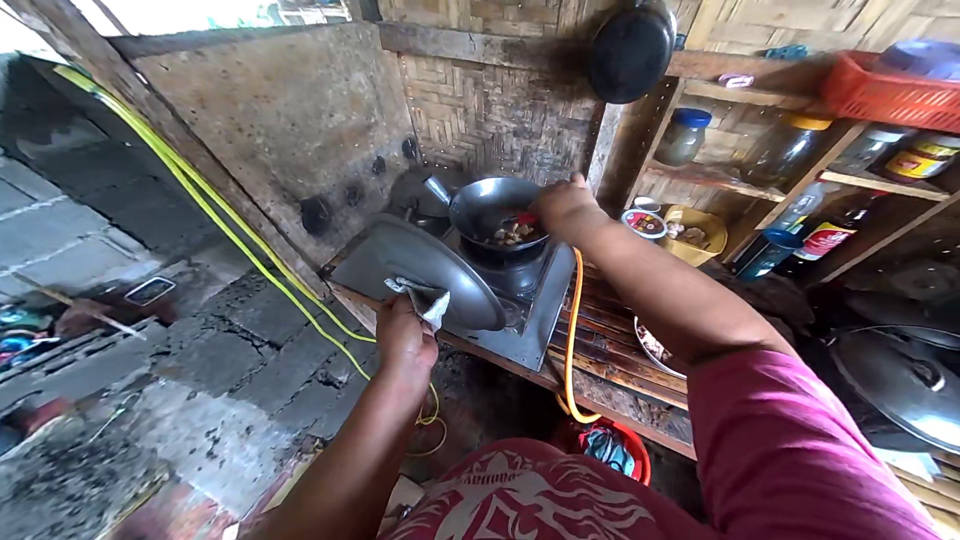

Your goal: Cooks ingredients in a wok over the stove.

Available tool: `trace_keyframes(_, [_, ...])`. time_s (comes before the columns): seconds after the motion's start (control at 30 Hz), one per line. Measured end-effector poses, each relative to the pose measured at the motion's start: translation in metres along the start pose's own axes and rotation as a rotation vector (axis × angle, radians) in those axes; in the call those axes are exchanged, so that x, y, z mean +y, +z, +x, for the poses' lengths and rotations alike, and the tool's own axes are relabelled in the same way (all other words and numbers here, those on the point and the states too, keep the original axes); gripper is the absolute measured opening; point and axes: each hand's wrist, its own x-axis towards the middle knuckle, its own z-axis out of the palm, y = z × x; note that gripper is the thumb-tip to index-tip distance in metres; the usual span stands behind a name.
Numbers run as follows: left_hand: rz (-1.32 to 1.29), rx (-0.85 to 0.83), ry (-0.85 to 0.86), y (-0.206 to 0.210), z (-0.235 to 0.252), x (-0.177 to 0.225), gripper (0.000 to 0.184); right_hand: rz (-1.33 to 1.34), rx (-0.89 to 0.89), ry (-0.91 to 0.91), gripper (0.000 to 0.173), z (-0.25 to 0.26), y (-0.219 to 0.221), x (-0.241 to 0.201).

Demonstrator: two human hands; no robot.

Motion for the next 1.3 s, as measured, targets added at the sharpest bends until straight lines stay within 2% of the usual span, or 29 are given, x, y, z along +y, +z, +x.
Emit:
trace_keyframes(0.1, [0.003,-0.007,0.005,-0.002,0.011,0.004,0.011,0.027,0.032,0.048,0.023,0.008,-0.004,0.009])
trace_keyframes(0.23, [0.012,-0.012,-0.001,-0.004,0.02,0.007,0.012,0.134,0.04,0.144,0.03,0.04,0.028,0.01])
trace_keyframes(0.3, [0.009,-0.019,-0.009,-0.004,0.025,0.011,0.013,0.139,0.021,0.158,0.028,0.043,0.038,0.007])
trace_keyframes(0.53, [0.141,-0.027,0.048,-0.033,0.07,0.04,0.018,0.035,0.014,0.084,0.029,0.005,0.019,0.017])
trace_keyframes(0.63, [0.187,-0.025,0.096,-0.04,0.094,0.049,0.016,0.021,0.064,0.107,0.027,0.011,0.01,0.013])
trace_keyframes(0.73, [0.227,-0.019,0.11,-0.041,0.121,0.053,0.019,0.098,0.09,0.106,0.033,0.029,0.02,-0.003])
trace_keyframes(0.87, [0.432,-0.015,0.1,-0.047,0.166,0.061,0.025,0.074,0.067,0.076,0.041,0.033,0.032,-0.014])
trace_keyframes(1.03, [0.785,-0.083,0.066,-0.045,0.228,0.061,0.03,0.063,0.051,0.151,0.042,0.01,0.014,-0.001])
trace_keyframes(1.13, [0.926,-0.135,0.053,-0.039,0.256,0.054,0.039,0.118,0.026,0.24,0.041,0.029,0.021,-0.009])
trace_keyframes(1.3, [1.112,-0.222,0.058,-0.03,0.301,0.031,0.038,0.176,-0.013,0.275,0.04,0.048,0.047,-0.024])
